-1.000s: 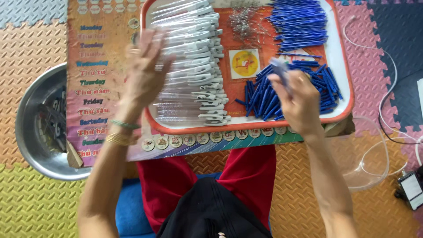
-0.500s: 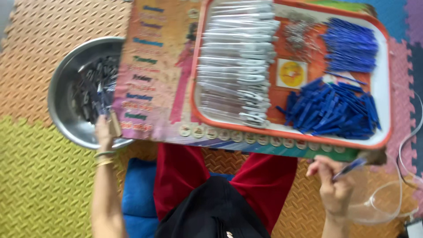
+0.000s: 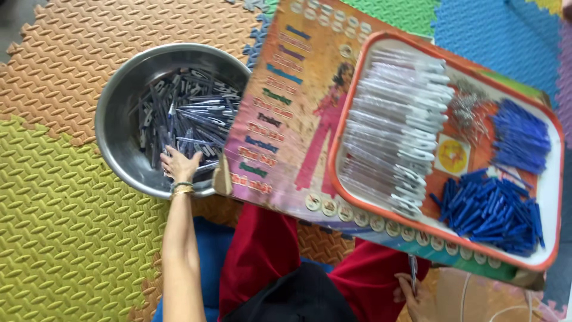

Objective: The person assembles pens by inserting blue ink cartridges into clear pen bodies. They pick up a pen body and a cartridge, insert the cartridge, and place the assembled pen into a metal bowl. The person repeats this process throughout the video.

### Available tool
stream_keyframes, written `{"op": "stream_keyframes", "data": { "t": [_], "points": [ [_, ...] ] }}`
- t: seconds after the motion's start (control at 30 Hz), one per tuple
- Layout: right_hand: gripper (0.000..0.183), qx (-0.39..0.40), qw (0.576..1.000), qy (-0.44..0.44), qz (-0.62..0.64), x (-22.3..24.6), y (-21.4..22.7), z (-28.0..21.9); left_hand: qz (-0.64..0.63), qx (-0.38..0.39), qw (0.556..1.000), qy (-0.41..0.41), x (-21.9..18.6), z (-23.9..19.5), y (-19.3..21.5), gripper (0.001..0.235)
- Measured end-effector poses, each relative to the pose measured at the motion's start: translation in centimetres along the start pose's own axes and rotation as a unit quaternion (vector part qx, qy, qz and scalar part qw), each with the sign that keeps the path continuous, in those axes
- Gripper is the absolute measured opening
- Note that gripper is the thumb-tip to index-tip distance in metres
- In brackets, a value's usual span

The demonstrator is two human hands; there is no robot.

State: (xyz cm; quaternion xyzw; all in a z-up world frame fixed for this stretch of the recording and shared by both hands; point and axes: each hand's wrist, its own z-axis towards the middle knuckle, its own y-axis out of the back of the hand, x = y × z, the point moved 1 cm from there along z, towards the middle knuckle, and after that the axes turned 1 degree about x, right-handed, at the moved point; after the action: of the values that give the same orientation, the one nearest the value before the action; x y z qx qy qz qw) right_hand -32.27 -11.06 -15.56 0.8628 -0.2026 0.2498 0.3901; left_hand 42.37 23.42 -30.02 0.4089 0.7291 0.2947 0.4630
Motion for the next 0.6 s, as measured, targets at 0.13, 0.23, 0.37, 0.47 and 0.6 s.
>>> {"op": "stream_keyframes", "data": {
  "t": [0.13,0.23,0.37,0.47,0.6],
  "points": [
    [0.034,-0.022,0.995,0.095,0.019,-2.6,0.0,1.7,0.101,-0.114,0.988,0.009,1.5,0.3,-1.9,0.137],
    [0.036,-0.046,0.998,0.041,0.018,-0.8,-0.3,0.6,0.058,-0.057,0.995,0.058,1.7,0.6,-1.9,0.150],
    [0.029,-0.108,0.992,-0.016,-0.056,3.4,-0.8,-1.6,-0.002,-0.029,0.997,0.075,1.4,0.9,-1.4,0.147],
    [0.029,-0.120,0.989,-0.030,-0.085,5.2,-1.2,-2.4,-0.021,0.001,0.996,0.088,0.6,1.0,-0.1,0.143],
    [0.032,-0.111,0.988,-0.026,-0.104,4.5,-0.8,-1.6,-0.005,0.016,0.996,0.092,1.1,1.8,0.1,0.145]
  ]
}}
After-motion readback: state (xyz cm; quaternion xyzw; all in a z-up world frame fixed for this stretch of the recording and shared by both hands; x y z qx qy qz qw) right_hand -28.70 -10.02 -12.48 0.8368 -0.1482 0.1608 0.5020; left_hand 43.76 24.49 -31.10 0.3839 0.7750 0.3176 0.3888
